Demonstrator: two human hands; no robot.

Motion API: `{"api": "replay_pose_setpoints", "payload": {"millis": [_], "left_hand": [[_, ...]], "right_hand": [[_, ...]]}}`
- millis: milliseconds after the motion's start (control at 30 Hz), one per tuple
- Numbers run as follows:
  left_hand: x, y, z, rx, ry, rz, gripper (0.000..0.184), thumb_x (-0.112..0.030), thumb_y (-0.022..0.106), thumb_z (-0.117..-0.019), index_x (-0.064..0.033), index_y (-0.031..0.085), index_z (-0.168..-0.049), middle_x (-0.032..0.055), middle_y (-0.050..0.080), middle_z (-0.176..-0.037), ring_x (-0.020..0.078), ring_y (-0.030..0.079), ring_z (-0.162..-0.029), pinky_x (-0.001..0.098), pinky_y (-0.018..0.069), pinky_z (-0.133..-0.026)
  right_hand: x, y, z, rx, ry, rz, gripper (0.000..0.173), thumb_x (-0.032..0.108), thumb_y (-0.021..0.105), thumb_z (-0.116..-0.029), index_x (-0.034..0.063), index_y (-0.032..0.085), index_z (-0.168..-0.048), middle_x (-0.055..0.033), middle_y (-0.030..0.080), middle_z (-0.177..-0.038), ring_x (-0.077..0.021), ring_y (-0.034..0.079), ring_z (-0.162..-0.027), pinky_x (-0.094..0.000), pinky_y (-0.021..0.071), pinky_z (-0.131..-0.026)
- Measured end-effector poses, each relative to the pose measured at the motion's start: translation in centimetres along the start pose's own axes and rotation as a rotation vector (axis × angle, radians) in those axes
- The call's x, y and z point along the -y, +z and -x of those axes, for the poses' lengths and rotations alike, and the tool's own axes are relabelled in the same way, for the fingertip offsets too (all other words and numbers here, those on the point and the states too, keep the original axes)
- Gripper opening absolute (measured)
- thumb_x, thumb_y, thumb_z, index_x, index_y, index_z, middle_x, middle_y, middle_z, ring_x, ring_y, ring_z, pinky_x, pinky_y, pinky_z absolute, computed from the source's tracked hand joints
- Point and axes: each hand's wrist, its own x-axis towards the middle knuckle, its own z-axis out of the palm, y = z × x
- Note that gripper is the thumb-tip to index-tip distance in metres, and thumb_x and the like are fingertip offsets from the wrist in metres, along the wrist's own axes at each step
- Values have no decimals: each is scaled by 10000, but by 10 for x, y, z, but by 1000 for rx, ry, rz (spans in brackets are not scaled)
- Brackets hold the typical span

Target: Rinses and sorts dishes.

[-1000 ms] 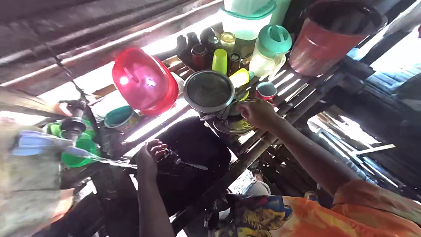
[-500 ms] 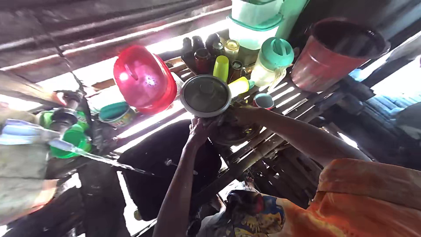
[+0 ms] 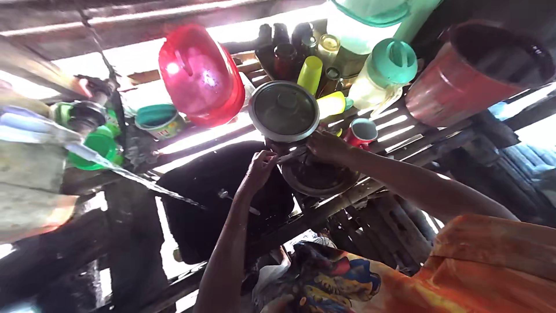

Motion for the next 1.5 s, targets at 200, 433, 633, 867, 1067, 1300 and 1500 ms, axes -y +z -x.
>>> {"api": "replay_pose_setpoints", "payload": {"millis": [200,433,633,867,1067,1300,1500], "left_hand": [[73,-45,39,-219,-345,233,372,-258,425,-1099,-26,574,-1349,206,635,-1208,262,631,-941,459,518,-801],[120,-106,108,-526,-531,631,401,-289,300,-1100,-92,533,-1361,38,640,-1176,115,636,-956,317,526,-814],[90,-119,134,-52,-404,795,808,-562,38,-1050,-26,553,-1367,111,705,-1215,219,702,-1045,416,567,-903],[93,-87,120,-196,-74,1206,520,-497,257,-1087,-217,660,-915,-69,688,-747,18,664,-704,224,577,-667],[110,-105,114,-270,-269,1179,392,-424,348,-1097,-170,624,-985,-37,676,-766,55,660,-687,248,577,-632],[126,-108,102,-612,-354,1229,224,-55,447,-1044,-60,545,-1246,26,668,-896,75,619,-641,212,531,-565],[127,-108,105,-558,-214,1016,608,140,487,-911,-34,344,-1476,168,660,-1270,238,710,-1040,371,599,-873]], "right_hand": [[0,-20,22,52,-4,16,357,44,530,-1026,-75,564,-1360,-271,560,-1411,-412,498,-1372,-507,415,-1116],[26,-73,68,-240,-262,35,309,43,667,-867,-85,663,-1149,-274,679,-1152,-468,650,-1112,-558,536,-922],[136,-108,18,-504,-615,82,223,18,506,-987,-20,681,-1119,-209,709,-1076,-381,696,-1013,-467,573,-840],[229,-24,-146,-322,-937,77,282,-39,574,-966,25,712,-1203,-119,677,-1324,-305,614,-1229,-470,479,-975],[249,-6,-156,-358,-778,-9,374,-64,566,-958,78,701,-1277,-99,667,-1343,-274,564,-1327,-422,360,-1186],[237,53,-111,-143,177,-459,346,151,590,-988,53,639,-1316,-212,643,-1284,-396,645,-1153,-576,529,-949],[262,81,-167,310,442,-528,464,262,680,-987,-42,560,-1316,-274,615,-1303,-457,653,-1124,-631,540,-890]]}}
